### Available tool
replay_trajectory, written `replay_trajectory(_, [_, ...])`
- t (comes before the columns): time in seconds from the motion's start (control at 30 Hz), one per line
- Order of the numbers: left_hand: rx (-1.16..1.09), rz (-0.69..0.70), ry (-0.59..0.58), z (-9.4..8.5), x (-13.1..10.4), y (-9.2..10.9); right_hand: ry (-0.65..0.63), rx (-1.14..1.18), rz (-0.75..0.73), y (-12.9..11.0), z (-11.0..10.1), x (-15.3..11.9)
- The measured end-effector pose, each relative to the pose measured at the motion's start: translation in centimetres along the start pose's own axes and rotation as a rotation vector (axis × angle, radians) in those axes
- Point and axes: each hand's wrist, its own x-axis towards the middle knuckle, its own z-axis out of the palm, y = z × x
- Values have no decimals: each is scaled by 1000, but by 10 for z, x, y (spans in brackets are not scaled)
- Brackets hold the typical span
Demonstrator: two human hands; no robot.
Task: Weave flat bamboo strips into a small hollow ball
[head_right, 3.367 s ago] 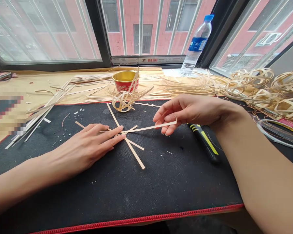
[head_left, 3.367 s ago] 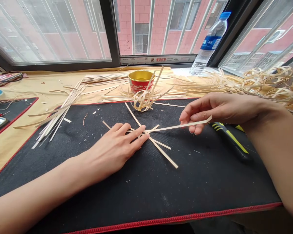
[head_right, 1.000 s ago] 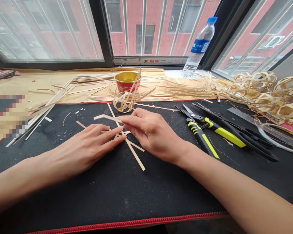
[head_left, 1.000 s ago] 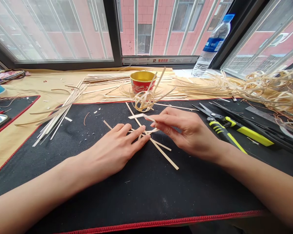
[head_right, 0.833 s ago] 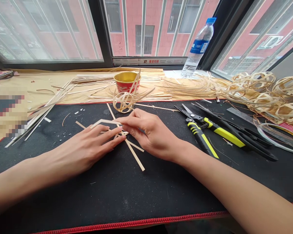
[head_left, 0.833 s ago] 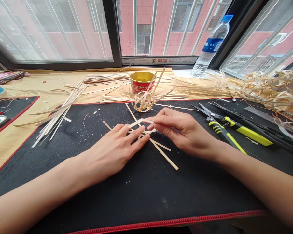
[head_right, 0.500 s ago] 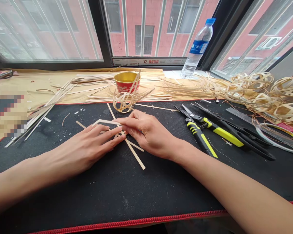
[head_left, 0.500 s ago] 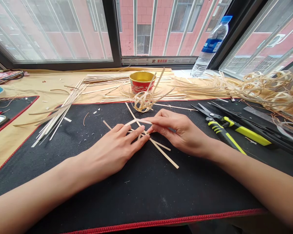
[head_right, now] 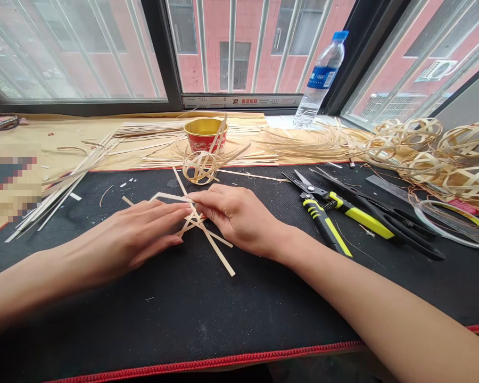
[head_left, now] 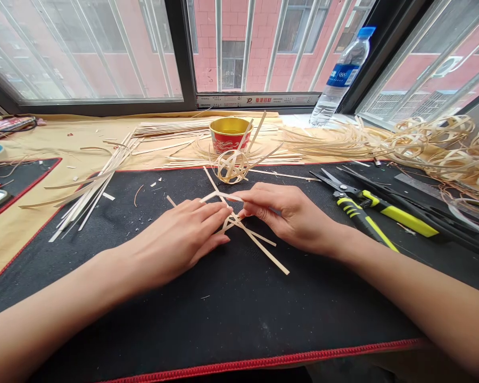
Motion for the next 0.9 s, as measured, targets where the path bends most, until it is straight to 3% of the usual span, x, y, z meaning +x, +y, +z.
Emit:
replay_trajectory(0.2, [-42,-172,194,0,-4,-7,-27,58,35,-2,-2,1])
replay_trajectory(0.33, [68,-238,347,-9,-5,-7,-39,76,61,-2,-1,1])
replay_trajectory(0.43, [166,-321,391,-19,-6,-6,-47,71,70,-3,-2,1])
replay_trajectory(0.5, [212,-451,323,-25,-7,-10,-50,63,77,-3,-2,1])
replay_trajectory(0.63, [66,-759,-9,-29,-10,-35,-56,63,84,-2,-2,1])
replay_trajectory(0.7, [-219,-729,-130,-28,-11,-50,-55,62,82,-2,-2,1])
replay_trajectory(0.8, [-585,-571,-197,-28,-11,-66,-52,56,77,-2,-2,1])
replay_trajectory(0.9, [-658,-544,-118,-31,-10,-70,-54,51,68,-2,-2,1])
